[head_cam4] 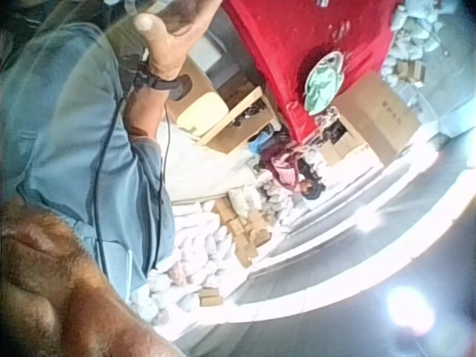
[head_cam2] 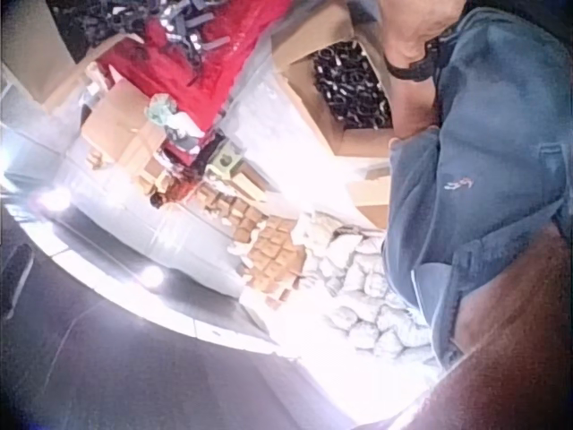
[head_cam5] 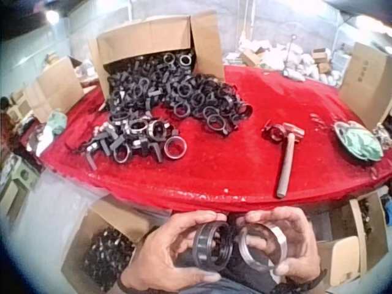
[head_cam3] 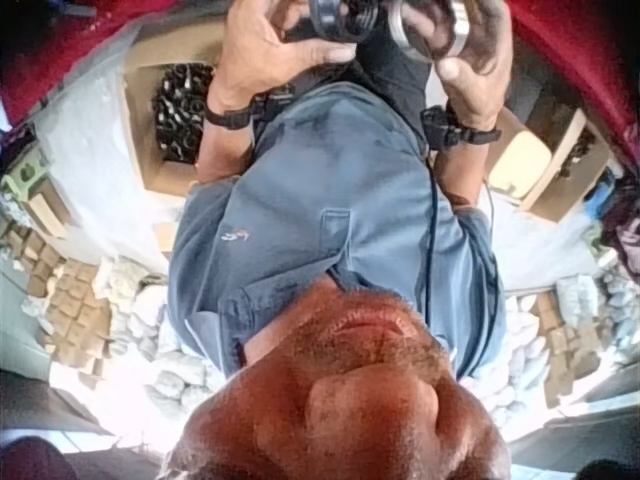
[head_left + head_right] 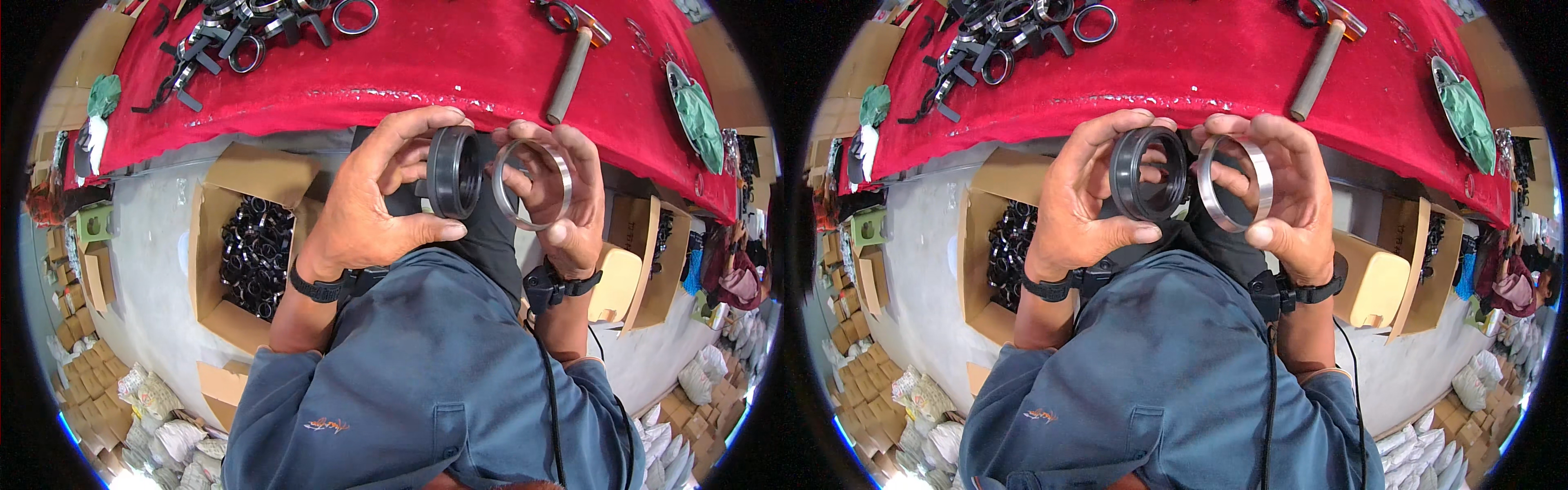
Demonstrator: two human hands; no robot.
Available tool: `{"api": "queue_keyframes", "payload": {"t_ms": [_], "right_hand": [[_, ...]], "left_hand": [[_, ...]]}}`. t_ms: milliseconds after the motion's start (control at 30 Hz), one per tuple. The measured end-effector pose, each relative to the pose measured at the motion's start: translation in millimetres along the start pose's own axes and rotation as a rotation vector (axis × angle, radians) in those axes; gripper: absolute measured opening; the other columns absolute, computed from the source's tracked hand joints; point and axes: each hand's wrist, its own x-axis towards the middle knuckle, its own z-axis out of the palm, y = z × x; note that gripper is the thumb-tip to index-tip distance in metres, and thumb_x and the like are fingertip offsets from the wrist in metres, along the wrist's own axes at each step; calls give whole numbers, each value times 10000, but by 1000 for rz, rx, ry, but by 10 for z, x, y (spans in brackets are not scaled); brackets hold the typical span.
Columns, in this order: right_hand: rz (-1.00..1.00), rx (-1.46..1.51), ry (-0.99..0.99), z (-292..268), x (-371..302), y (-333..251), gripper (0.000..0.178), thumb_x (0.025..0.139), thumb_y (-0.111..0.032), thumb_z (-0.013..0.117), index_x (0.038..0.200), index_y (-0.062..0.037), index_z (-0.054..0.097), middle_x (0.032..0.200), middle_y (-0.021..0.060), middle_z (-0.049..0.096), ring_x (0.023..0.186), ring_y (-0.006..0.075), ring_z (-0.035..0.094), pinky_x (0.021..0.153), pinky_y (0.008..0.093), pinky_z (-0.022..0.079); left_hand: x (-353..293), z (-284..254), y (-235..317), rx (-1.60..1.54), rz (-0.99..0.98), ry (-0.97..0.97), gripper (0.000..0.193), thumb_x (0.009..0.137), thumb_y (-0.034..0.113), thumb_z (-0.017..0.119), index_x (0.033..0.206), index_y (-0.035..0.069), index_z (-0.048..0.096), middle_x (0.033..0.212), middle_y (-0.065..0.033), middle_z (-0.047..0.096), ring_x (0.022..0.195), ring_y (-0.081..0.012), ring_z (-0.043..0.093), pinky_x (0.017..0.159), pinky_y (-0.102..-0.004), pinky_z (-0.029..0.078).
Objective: Assemble metal rings into black rubber gaskets or seals.
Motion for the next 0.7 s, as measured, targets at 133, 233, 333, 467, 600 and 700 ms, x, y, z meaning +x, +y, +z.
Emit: {"api": "queue_keyframes", "payload": {"t_ms": [133,233,333,467,600,700], "right_hand": [[-12,-69,-8,28,0,-10,965,762,-170,975,1553,-11,446,1543,294,523,1473,447,511,1255,555,406],[-94,-130,-95,-45,-5,56,950,749,-169,980,1528,13,469,1545,304,526,1479,438,509,1272,553,375],[-158,-273,-146,-95,-8,49,922,752,-156,978,1512,24,488,1557,313,521,1493,430,498,1272,544,371],[-186,-332,-135,-55,-22,45,860,777,-154,967,1490,22,521,1564,315,521,1502,422,493,1267,534,377],[-217,-502,-170,4,-1,45,777,825,-172,937,1478,12,558,1545,302,548,1489,419,511,1254,525,404],[-220,-645,-145,51,10,65,738,818,-208,942,1440,5,608,1547,270,570,1468,396,544,1208,511,460]], "left_hand": [[-37,6,-26,43,17,19,972,695,-43,968,1542,18,496,1516,-145,575,1416,-262,584,1156,-428,534],[-46,32,-21,68,36,22,973,674,-63,969,1531,11,514,1510,-149,587,1388,-265,610,1132,-420,557],[-36,55,-4,94,42,23,976,663,-84,962,1531,5,523,1504,-154,600,1352,-270,641,1125,-416,564],[-26,79,-3,102,45,29,979,658,-95,955,1533,1,527,1501,-157,608,1331,-271,659,1125,-413,566],[-25,98,-5,118,46,51,965,661,-95,950,1528,-5,536,1491,-167,618,1319,-271,668,1130,-415,567],[-30,92,13,197,40,46,936,670,-85,943,1518,12,558,1483,-167,630,1305,-269,679,1124,-410,573]]}}
